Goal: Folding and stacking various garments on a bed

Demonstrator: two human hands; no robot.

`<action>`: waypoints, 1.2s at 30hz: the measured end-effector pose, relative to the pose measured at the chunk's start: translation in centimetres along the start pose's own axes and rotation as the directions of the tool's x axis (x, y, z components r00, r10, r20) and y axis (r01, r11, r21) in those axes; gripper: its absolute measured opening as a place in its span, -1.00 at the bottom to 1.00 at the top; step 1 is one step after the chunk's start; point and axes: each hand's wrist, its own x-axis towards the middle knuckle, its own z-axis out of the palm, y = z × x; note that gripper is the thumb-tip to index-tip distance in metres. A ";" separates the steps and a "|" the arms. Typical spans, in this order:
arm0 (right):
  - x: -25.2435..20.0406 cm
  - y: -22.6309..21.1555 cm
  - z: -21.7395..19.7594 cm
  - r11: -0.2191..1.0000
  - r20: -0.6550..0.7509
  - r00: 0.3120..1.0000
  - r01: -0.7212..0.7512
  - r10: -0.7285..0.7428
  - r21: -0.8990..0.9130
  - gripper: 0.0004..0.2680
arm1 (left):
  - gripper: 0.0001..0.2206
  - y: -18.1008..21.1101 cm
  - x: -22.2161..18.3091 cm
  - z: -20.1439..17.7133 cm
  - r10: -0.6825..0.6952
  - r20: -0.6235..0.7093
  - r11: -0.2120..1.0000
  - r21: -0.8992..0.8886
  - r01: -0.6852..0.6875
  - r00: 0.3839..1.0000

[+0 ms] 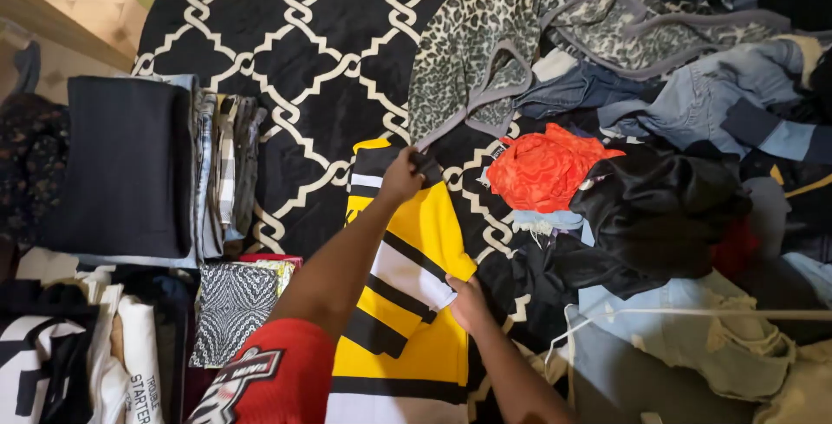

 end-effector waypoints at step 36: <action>-18.9 9.0 -12.4 0.349 -0.172 0.947 -0.071 -0.270 -0.935 -0.60 | -0.43 -27.8 -47.6 6.0 -0.490 0.118 0.868 0.163 0.469 0.864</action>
